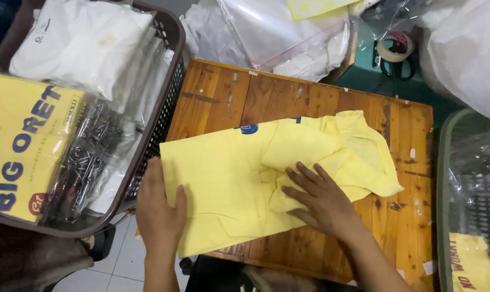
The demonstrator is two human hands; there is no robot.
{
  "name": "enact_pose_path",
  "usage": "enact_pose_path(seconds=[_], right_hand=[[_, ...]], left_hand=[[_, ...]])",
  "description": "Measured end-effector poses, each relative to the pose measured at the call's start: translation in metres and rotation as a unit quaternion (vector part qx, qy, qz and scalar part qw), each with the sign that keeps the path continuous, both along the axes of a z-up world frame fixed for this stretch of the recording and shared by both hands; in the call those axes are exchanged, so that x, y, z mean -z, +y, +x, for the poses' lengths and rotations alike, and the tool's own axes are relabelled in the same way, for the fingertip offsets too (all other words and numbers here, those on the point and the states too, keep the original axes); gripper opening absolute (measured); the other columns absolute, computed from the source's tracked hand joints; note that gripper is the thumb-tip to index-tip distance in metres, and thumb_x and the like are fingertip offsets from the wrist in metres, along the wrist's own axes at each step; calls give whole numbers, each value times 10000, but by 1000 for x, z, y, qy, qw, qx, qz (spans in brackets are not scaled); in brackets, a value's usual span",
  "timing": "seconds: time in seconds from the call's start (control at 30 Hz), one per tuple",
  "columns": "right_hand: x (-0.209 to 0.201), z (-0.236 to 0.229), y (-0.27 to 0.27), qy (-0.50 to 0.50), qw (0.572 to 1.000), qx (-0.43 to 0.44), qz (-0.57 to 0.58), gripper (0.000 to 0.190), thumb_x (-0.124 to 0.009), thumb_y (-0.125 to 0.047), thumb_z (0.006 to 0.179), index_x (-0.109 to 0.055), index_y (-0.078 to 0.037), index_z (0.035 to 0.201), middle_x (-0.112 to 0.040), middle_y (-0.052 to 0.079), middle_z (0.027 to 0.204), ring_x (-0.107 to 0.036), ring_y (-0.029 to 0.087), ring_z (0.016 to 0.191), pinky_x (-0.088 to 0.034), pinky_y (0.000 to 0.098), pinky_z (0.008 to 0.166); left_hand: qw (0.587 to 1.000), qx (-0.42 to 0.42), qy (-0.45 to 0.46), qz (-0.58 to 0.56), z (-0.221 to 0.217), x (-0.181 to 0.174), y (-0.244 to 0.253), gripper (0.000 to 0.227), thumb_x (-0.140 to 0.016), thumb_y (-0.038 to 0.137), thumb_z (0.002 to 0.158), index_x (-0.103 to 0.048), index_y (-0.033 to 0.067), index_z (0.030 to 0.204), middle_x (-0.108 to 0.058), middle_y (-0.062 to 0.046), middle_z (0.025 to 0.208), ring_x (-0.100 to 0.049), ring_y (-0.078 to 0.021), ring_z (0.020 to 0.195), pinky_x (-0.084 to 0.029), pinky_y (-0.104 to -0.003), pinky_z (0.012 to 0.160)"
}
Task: The person uses a small blade to cut a tag and a small piece of fabric from a yellow t-shirt laid on a wooden table. The person then folds the shirt and continues to cut another small section of fabric near the collar area.
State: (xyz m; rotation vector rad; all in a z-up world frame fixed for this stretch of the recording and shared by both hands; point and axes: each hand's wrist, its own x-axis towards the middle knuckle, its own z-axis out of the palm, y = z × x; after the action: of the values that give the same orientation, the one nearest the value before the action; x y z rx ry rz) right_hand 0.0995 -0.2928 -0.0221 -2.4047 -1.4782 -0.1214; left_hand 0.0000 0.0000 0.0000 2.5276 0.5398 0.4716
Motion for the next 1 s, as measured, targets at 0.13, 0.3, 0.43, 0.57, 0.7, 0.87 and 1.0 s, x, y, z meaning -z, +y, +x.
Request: enact_pose_path(seconds=[0.13,0.3,0.43,0.57,0.7,0.87,1.0], right_hand=[[1,-5,-27,50,989,61,123,231,-473,-154,812,-589,-161,1012,-541,29,1182,-472,249,1158,-338,421,972],[-19,-13,-70,143,895,326,270,274,-429,119,768,-615,4,934,-621,121,939,-593,196,867,-522,264,760],[-20,-15,-96,118,922,334,156,270,-470,16,779,-646,-124,930,-624,36,1014,-559,190,980,-425,340,868],[-24,-18,-103,203,944,259,31,244,-600,-185,701,-687,-246,921,-544,-19,1174,-450,195,1094,-339,375,899],[-50,-14,-74,127,961,241,36,210,-592,-363,685,-710,-190,707,-577,-34,1113,-476,210,1085,-361,412,864],[-29,23,5,-33,988,136,63,370,-610,-303,762,-542,-120,1077,-491,124,1173,-484,294,1048,-426,402,845],[23,60,19,-92,992,83,15,292,-741,-349,599,-639,-251,854,-543,9,1174,-493,263,1091,-426,398,709]], left_hand=[[989,129,-46,64,9,9,-43,541,-501,300,818,-375,34,1272,-421,-149,1298,-420,-274,1183,-326,-413,971],[980,183,13,82,22,40,-88,766,-433,537,812,-263,-29,1300,-170,-281,1367,-147,-401,1283,-143,-486,1043],[973,166,37,159,24,49,-91,760,-359,558,825,-234,3,1329,-167,-238,1389,-153,-350,1299,-139,-452,1056],[973,193,41,123,22,51,-87,639,-405,369,807,-264,23,1325,-165,-240,1388,-148,-361,1295,-124,-462,1052],[972,234,20,5,15,43,-77,570,-383,123,777,-239,-54,1299,-254,-215,1364,-215,-341,1277,-133,-454,1061],[970,229,-52,-67,4,28,-72,574,-310,-20,761,-234,17,1329,-221,-200,1391,-227,-341,1296,-202,-445,1066],[961,261,-88,8,8,27,-73,574,-345,-19,712,-385,95,1273,-180,-236,1391,-192,-395,1303,-168,-528,1057]])
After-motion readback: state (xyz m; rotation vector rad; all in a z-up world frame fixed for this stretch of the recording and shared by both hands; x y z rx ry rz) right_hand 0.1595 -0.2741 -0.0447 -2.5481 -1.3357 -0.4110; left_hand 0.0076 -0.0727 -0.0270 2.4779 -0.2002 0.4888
